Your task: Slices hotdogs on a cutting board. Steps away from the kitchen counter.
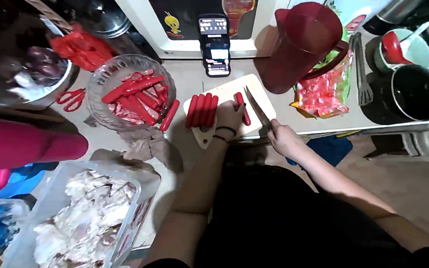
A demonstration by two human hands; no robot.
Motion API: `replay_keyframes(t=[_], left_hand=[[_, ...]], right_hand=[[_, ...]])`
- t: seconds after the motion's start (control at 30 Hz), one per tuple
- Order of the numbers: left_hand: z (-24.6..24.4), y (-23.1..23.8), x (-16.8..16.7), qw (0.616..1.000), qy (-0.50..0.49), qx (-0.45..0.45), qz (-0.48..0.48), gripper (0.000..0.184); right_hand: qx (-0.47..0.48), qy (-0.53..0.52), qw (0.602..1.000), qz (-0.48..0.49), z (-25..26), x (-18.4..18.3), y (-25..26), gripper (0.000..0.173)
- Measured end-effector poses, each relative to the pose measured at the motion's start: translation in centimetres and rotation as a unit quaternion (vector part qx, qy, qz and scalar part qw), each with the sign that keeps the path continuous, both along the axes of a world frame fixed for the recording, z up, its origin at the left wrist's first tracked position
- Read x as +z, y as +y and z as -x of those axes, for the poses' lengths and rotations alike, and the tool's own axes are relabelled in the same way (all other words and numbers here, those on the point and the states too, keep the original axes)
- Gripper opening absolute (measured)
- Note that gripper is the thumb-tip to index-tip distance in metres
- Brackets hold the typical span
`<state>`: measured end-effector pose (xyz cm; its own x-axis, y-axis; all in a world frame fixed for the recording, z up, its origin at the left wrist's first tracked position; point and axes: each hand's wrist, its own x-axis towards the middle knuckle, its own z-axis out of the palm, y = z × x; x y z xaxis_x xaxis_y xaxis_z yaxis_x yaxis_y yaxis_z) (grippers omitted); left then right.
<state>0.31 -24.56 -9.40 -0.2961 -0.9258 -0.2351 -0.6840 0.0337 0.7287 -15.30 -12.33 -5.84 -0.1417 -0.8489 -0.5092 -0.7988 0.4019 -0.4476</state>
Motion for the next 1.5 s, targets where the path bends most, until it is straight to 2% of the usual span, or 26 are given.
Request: replay_keyframes(t=[0.17,0.33,0.43,0.7,0.93,1.5], left_hand=[[-0.8,0.4,-1.5,0.991,-0.064,-0.025,0.115,0.043],[-1.1,2.4,-4.4,0.967,-0.031,-0.035,0.250,0.037],[-1.0,2.9,-5.6,0.956,-0.005,-0.038,0.291,0.044],[-0.4,3.0,-5.1,0.967,-0.088,-0.072,0.229,0.052],[-0.5,3.0,-5.3,0.959,-0.131,-0.080,0.240,0.053],[-0.5,3.1,-5.2,0.970,-0.113,-0.069,0.203,0.053]], right_hand=[[0.005,0.031,0.999,-0.012,-1.8,0.1,-0.7,0.024],[0.007,0.067,0.998,0.004,-2.8,0.4,-0.9,0.027],[0.012,0.084,0.996,0.025,-3.2,0.6,-0.9,0.024],[0.025,0.065,0.997,-0.038,-3.6,1.8,-1.9,0.024],[0.042,0.056,0.994,-0.081,-3.7,2.7,-2.8,0.026],[0.083,0.043,0.987,-0.128,-4.2,3.1,-5.6,0.026]])
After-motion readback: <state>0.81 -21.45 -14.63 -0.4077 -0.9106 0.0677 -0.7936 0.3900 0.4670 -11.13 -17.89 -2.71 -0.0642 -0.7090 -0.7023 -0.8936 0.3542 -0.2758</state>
